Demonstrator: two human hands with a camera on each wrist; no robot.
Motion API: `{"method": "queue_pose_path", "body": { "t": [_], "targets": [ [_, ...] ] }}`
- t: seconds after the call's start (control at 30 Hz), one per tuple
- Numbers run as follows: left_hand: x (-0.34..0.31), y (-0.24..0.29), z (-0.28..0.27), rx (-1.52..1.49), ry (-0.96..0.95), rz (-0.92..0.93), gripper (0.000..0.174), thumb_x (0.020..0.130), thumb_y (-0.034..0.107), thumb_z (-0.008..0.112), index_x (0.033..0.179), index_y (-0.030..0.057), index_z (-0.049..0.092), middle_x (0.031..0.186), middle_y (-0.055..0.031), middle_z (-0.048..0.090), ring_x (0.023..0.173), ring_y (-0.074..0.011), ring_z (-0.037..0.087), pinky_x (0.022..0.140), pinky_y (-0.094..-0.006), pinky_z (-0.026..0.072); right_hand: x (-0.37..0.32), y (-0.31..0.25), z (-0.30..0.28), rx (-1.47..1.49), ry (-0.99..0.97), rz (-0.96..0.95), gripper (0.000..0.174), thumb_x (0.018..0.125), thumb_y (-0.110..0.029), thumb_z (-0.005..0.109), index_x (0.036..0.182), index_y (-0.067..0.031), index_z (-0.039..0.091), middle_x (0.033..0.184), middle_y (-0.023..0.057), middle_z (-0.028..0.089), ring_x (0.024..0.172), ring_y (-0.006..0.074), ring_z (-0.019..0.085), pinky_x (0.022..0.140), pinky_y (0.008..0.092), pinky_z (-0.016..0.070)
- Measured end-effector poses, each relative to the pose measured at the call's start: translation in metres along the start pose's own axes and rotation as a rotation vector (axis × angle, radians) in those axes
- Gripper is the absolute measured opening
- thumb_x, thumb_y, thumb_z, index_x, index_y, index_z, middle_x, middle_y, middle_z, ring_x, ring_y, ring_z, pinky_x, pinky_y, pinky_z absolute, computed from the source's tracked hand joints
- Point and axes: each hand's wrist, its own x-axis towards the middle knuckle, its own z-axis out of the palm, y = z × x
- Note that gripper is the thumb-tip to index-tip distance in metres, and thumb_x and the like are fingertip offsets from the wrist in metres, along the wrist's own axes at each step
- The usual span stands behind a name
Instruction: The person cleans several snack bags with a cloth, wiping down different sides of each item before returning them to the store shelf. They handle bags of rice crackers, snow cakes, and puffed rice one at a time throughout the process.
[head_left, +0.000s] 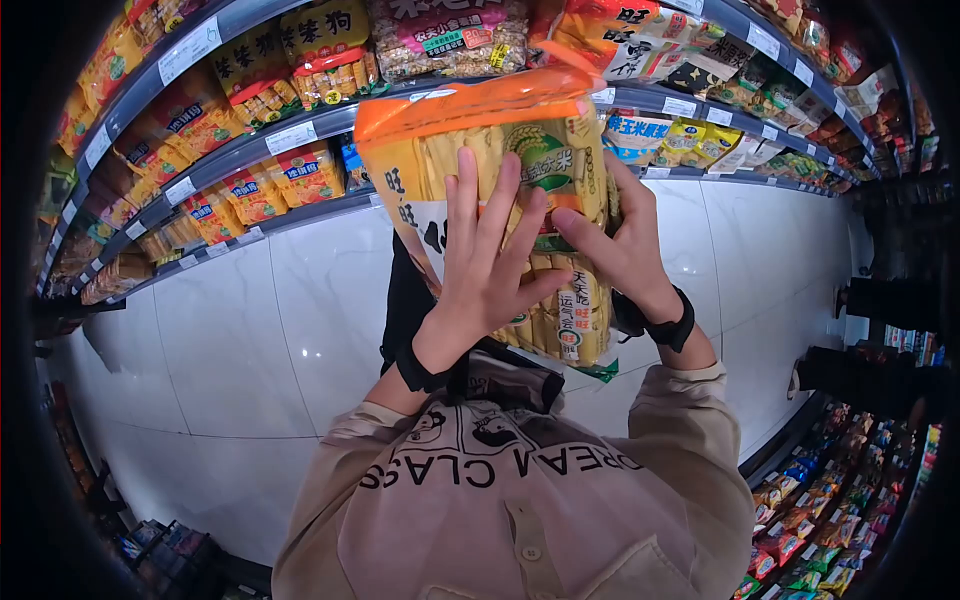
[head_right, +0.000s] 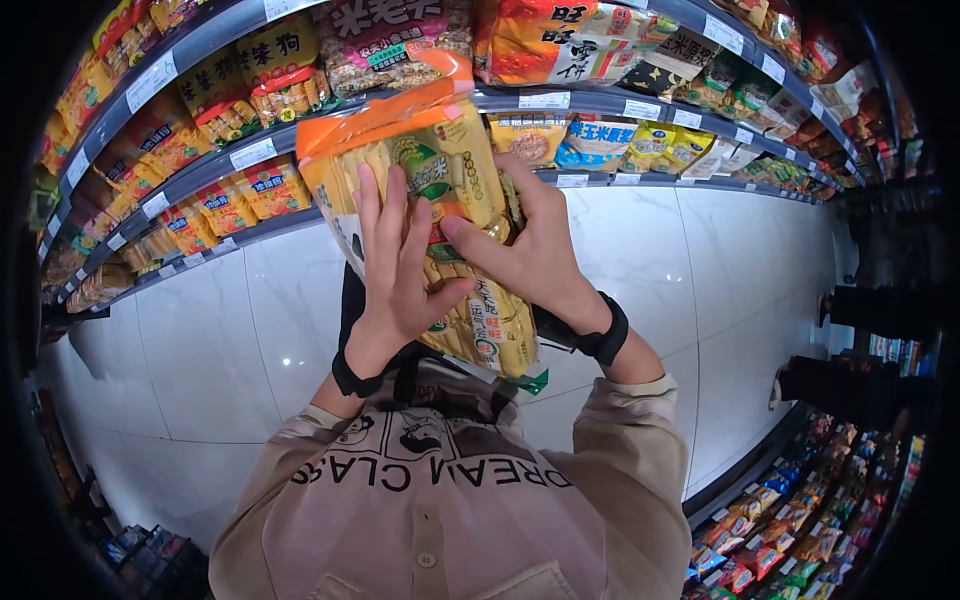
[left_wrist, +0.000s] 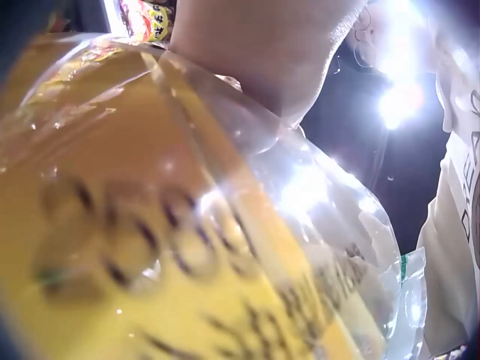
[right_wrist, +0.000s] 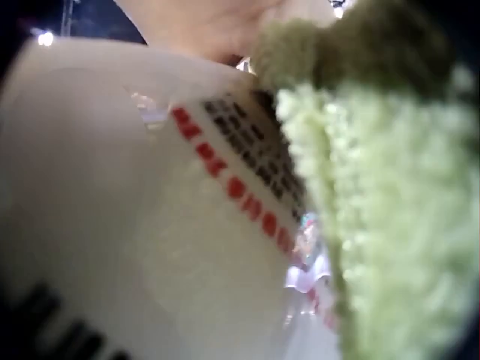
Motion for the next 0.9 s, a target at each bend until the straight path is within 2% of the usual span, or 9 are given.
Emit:
{"method": "queue_pose_path", "body": {
  "t": [0.27,0.37,0.5,0.6,0.67,0.77,0.8,0.83,0.9],
  "targets": [
    [-0.008,-0.005,-0.004,0.010,-0.145,-0.051,0.080,0.068,0.047,0.069,0.132,0.0135,0.036,0.142,-0.0191,0.024,0.129,-0.0472,0.019,0.098,-0.0633,0.0182,0.011,0.010,-0.017,-0.394,-0.131,0.005,0.032,0.070,-0.024,0.072,0.079,0.0030,0.058,0.065,0.0105,0.061,0.058,0.0105,0.058,0.052,0.0253,0.0436],
    [-0.018,-0.019,-0.006,0.013,-0.182,-0.002,0.084,0.069,0.045,0.070,0.134,0.0088,0.031,0.142,-0.0240,0.019,0.132,-0.0430,0.014,0.102,-0.0595,0.0134,0.010,0.022,-0.020,-0.303,-0.104,0.027,0.033,0.070,-0.024,0.072,0.081,0.0039,0.059,0.064,0.0108,0.060,0.059,0.0098,0.058,0.052,0.0255,0.0436],
    [-0.041,-0.045,-0.017,0.164,-0.203,-0.231,0.081,0.076,0.044,0.063,0.139,0.0099,0.024,0.144,-0.0225,0.012,0.134,-0.0395,0.007,0.106,-0.0522,0.0083,0.003,0.028,-0.024,-0.054,-0.061,0.142,0.027,0.076,-0.017,0.068,0.091,0.0037,0.060,0.075,0.0082,0.065,0.067,0.0080,0.059,0.060,0.0229,0.0467],
    [-0.061,-0.068,-0.022,-0.039,0.023,-0.513,0.092,0.070,0.029,0.072,0.141,0.0148,0.016,0.146,-0.0164,0.003,0.134,-0.0362,0.010,0.106,-0.0509,0.0135,-0.001,0.034,-0.026,0.024,-0.067,0.128,0.025,0.079,-0.014,0.065,0.097,0.0031,0.060,0.080,0.0066,0.065,0.069,0.0080,0.059,0.064,0.0229,0.0478],
    [-0.067,-0.075,-0.027,-0.756,0.129,-0.738,0.097,0.072,0.014,0.071,0.142,0.0140,0.003,0.146,-0.0120,0.000,0.131,-0.0312,0.021,0.102,-0.0440,0.0296,-0.001,0.035,-0.025,0.064,-0.064,0.112,0.025,0.079,-0.014,0.064,0.097,0.0031,0.060,0.081,0.0067,0.065,0.070,0.0081,0.059,0.065,0.0231,0.0479],
    [-0.063,-0.082,-0.038,-0.889,0.258,-0.846,0.101,0.072,0.003,0.068,0.141,0.0133,-0.005,0.146,-0.0096,0.000,0.126,-0.0271,0.032,0.092,-0.0367,0.0426,0.001,0.031,-0.026,0.112,-0.085,0.134,0.026,0.080,-0.014,0.064,0.099,0.0030,0.059,0.085,0.0075,0.065,0.074,0.0086,0.059,0.067,0.0236,0.0479],
    [-0.067,-0.087,-0.038,-0.927,0.403,-0.900,0.085,0.076,0.004,0.065,0.140,0.0074,0.009,0.140,-0.0118,0.023,0.115,-0.0239,0.046,0.087,-0.0320,0.0461,0.002,0.030,-0.028,0.131,-0.096,0.134,0.027,0.080,-0.015,0.063,0.100,0.0029,0.059,0.087,0.0076,0.064,0.076,0.0087,0.058,0.069,0.0236,0.0476],
    [-0.075,-0.095,-0.042,-0.928,0.403,-0.899,0.085,0.076,0.004,0.065,0.140,0.0074,0.009,0.140,-0.0118,0.023,0.115,-0.0239,0.046,0.087,-0.0320,0.0461,0.001,0.030,-0.029,0.150,-0.104,0.136,0.028,0.081,-0.016,0.063,0.101,0.0029,0.059,0.090,0.0077,0.064,0.079,0.0089,0.058,0.070,0.0237,0.0472],
    [-0.085,-0.105,-0.050,-1.256,0.210,-1.100,0.063,0.079,0.007,0.064,0.131,0.0007,0.029,0.120,-0.0112,0.049,0.105,-0.0200,0.054,0.086,-0.0305,0.0471,-0.001,0.030,-0.027,0.181,-0.108,0.175,0.029,0.079,-0.016,0.065,0.101,0.0014,0.057,0.092,0.0070,0.063,0.081,0.0091,0.058,0.072,0.0238,0.0468]
  ]
}}
